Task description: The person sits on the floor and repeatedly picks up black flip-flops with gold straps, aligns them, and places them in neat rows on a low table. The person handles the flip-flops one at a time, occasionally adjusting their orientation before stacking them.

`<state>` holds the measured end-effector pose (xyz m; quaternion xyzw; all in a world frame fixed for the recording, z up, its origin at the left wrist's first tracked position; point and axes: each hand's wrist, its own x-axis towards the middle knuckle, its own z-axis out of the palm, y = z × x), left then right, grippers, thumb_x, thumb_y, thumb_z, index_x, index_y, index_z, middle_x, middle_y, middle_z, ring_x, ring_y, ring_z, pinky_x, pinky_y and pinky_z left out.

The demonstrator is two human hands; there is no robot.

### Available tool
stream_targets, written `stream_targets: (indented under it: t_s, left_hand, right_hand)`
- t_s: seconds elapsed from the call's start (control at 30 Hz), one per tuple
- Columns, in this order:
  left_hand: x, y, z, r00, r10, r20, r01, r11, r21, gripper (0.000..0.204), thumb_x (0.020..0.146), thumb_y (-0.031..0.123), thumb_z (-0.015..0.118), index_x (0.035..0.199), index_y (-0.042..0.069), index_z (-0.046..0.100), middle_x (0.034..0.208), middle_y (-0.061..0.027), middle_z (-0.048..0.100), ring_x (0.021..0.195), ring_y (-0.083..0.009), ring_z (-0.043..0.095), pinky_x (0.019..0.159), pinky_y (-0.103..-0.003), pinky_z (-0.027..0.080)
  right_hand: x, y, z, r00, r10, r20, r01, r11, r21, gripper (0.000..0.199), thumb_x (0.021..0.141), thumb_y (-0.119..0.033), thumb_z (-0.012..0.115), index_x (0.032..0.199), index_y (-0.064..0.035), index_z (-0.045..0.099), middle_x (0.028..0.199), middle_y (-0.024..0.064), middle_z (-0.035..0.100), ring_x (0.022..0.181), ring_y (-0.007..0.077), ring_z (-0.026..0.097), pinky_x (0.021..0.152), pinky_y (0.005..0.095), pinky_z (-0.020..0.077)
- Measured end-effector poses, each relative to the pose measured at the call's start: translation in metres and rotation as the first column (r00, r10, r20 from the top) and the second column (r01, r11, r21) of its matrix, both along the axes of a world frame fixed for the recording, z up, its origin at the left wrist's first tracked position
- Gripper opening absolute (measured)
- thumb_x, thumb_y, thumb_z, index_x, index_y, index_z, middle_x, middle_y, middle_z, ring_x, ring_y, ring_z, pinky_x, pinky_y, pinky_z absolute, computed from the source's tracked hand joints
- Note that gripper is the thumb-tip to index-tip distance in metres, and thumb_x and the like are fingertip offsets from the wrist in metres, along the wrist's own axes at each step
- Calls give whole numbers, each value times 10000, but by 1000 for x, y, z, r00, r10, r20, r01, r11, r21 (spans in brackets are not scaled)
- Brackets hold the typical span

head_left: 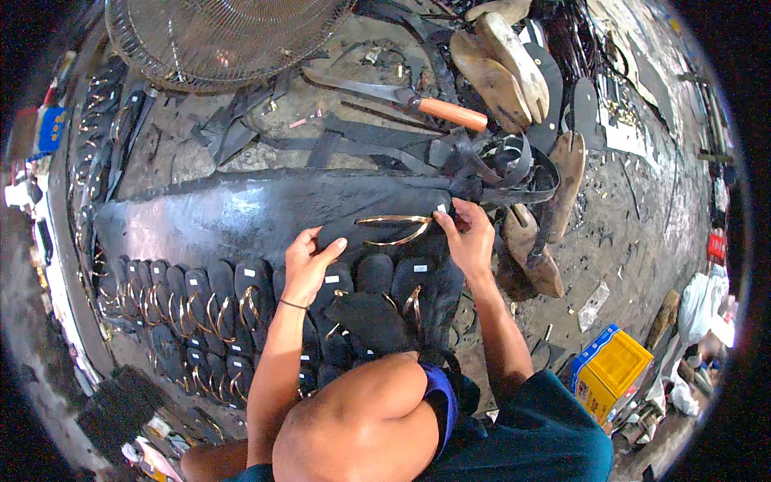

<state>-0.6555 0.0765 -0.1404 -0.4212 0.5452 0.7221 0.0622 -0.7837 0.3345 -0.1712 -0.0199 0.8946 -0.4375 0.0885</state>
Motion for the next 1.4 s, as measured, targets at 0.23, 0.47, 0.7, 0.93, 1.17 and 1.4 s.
stream_targets:
  t_s: [0.23,0.47,0.7,0.93,1.17,1.4]
  left_hand:
    - [-5,9,-6,989,-69,130,96,971,-217,397,851,83,788,1159,-87,603,994,-123,725,858,-138,672,758,-271,544]
    - [-12,6,-2,894,-275,353,445,623,-643,377,766,216,836,1013,-35,702,848,-160,731,701,-283,703,698,-391,577]
    - [-16,-14,13,868,-341,361,485,423,-765,627,681,271,899,1089,-7,513,1031,-230,629,991,-416,629,826,-484,514]
    - [9,-28,19,864,-421,276,435,347,-831,400,856,358,741,1105,68,625,987,-170,666,901,-392,653,783,-485,527]
    - [157,-237,129,628,-360,690,718,-74,-692,255,876,304,644,969,89,744,1023,-166,689,875,-368,676,826,-488,541]
    - [349,-273,233,831,16,557,555,-106,-825,265,944,299,585,886,52,661,919,-191,653,858,-407,630,745,-479,508]
  right_hand:
    - [-8,-2,0,997,3,80,-4,1000,1,407,788,-236,845,1060,23,690,1022,180,700,921,295,699,834,383,558]
    - [-16,-8,14,992,123,19,-123,949,291,438,732,-282,886,978,17,679,1023,199,658,921,333,664,807,415,542]
    - [-22,-14,25,991,122,50,-132,898,420,600,659,-388,907,1021,-46,573,1042,203,549,995,407,573,837,482,488]
    - [-9,9,28,992,90,-90,-52,931,363,531,715,-362,872,1038,-60,578,1065,206,529,917,427,610,775,494,515]
    - [5,-62,82,937,107,-333,-73,991,113,183,904,-117,677,1066,-79,600,997,150,558,851,371,636,714,471,521]
    - [56,-200,104,774,573,-270,-593,805,8,262,1032,-263,538,1033,-14,621,942,206,679,846,377,666,765,451,524]
